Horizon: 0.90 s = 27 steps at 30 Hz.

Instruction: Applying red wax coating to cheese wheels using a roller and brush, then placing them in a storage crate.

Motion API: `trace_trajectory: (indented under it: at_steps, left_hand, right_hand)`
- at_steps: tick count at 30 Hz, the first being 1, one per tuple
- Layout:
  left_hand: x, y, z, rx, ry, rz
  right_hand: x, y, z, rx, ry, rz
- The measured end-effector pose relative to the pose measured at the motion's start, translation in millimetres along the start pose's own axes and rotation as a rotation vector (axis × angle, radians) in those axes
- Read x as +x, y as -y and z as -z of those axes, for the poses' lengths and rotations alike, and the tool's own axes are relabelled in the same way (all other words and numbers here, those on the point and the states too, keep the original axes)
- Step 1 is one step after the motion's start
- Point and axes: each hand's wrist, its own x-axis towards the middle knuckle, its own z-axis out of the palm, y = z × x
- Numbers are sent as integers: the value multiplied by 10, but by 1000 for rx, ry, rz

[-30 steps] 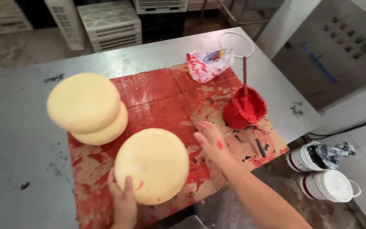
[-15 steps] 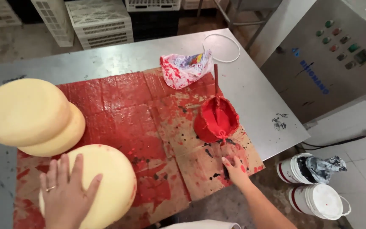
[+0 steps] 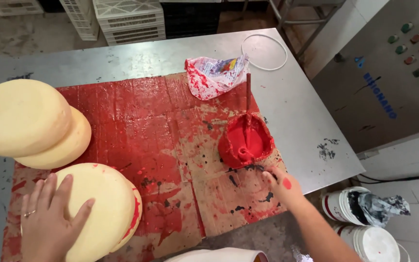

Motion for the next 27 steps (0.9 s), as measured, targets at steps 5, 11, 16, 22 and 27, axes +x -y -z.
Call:
trace_trajectory:
  at_steps: [5, 11, 16, 22, 27]
  left_hand:
    - [-32, -10, 36, 12, -45, -27]
    - [-45, -24, 33, -25, -76, -24]
    - [-41, -20, 60, -10, -74, -34]
    - [-23, 10, 20, 8, -26, -5]
    - [-46, 41, -31, 0, -33, -4]
  right_hand:
    - [12, 710, 837, -113, 179, -26]
    - [816, 1165, 1075, -410, 262, 129]
    - [1464, 1496, 726, -970, 457, 228]
    - [1671, 1552, 529, -911, 473, 91]
    - [1409, 1221, 914, -1132, 451, 409]
